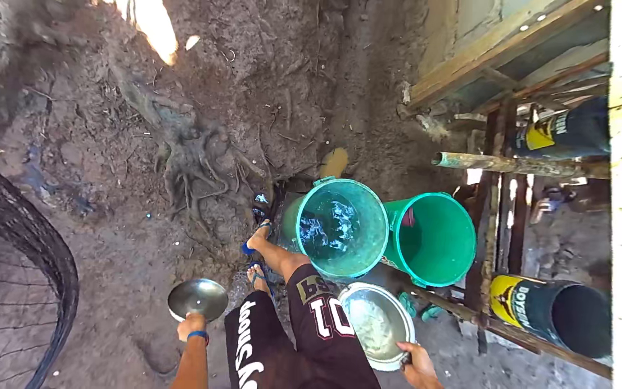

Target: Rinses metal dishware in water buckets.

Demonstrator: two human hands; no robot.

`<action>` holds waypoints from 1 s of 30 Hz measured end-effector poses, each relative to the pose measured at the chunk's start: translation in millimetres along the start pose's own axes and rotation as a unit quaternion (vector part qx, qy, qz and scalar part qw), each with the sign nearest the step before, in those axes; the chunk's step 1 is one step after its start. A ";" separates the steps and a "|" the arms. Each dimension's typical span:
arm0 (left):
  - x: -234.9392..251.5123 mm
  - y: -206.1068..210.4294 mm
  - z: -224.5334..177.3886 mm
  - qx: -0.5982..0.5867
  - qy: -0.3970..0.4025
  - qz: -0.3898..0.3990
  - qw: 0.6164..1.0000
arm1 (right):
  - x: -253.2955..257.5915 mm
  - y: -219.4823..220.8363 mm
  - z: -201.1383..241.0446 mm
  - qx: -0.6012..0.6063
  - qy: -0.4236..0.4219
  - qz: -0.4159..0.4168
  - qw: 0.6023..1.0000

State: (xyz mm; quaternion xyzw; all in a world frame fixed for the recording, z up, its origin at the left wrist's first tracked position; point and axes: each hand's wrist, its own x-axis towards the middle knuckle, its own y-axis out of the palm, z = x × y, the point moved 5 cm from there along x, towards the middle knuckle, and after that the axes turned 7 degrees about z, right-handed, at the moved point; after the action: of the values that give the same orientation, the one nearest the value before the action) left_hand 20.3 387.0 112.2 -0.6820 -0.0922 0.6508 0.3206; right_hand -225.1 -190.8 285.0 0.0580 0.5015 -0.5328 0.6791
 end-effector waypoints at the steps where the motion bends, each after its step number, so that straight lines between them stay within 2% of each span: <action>1: -5.3 -7.4 -10.0 -0.013 0.016 -0.003 1.000 | 0.4 -9.2 1.7 0.008 -0.003 0.001 1.000; 6: -24.9 -71.4 -56.7 -0.069 0.124 -0.045 0.989 | 4.5 -28.0 10.6 0.061 -0.026 0.015 0.998; 10: -29.0 -127.3 -48.4 -0.101 0.181 -0.101 0.973 | 15.5 -28.6 10.4 0.136 -0.060 0.026 0.988; 13: -32.5 -149.3 -46.9 -0.109 0.171 -0.135 0.970 | 14.1 -26.5 5.1 0.185 -0.091 0.048 0.977; 15: -33.1 -148.3 -51.3 -0.109 0.151 -0.145 0.972 | 1.3 -34.0 -6.1 0.213 -0.103 0.046 0.970; 18: -47.8 -135.8 -87.3 -0.111 0.140 -0.111 0.978 | -10.0 -35.3 0.8 0.250 -0.106 0.045 0.961; 22: -91.6 -129.7 -124.5 -0.128 0.212 -0.057 0.967 | -32.2 -46.4 19.3 0.242 -0.094 0.038 0.965; 26: -87.6 -134.9 -107.1 -0.151 0.302 -0.030 0.941 | -32.0 -58.3 15.5 0.211 -0.077 0.037 0.974; 30: -79.7 -153.5 -42.7 -0.128 0.272 -0.029 0.953 | -10.4 -50.7 -0.7 0.213 -0.071 0.038 0.974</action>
State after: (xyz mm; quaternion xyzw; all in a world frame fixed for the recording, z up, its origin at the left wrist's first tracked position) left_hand 94.7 449.4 261.5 -0.8657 -0.1037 0.4135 0.2623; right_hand -264.4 -205.0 315.5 0.1821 0.3246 -0.6041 0.7047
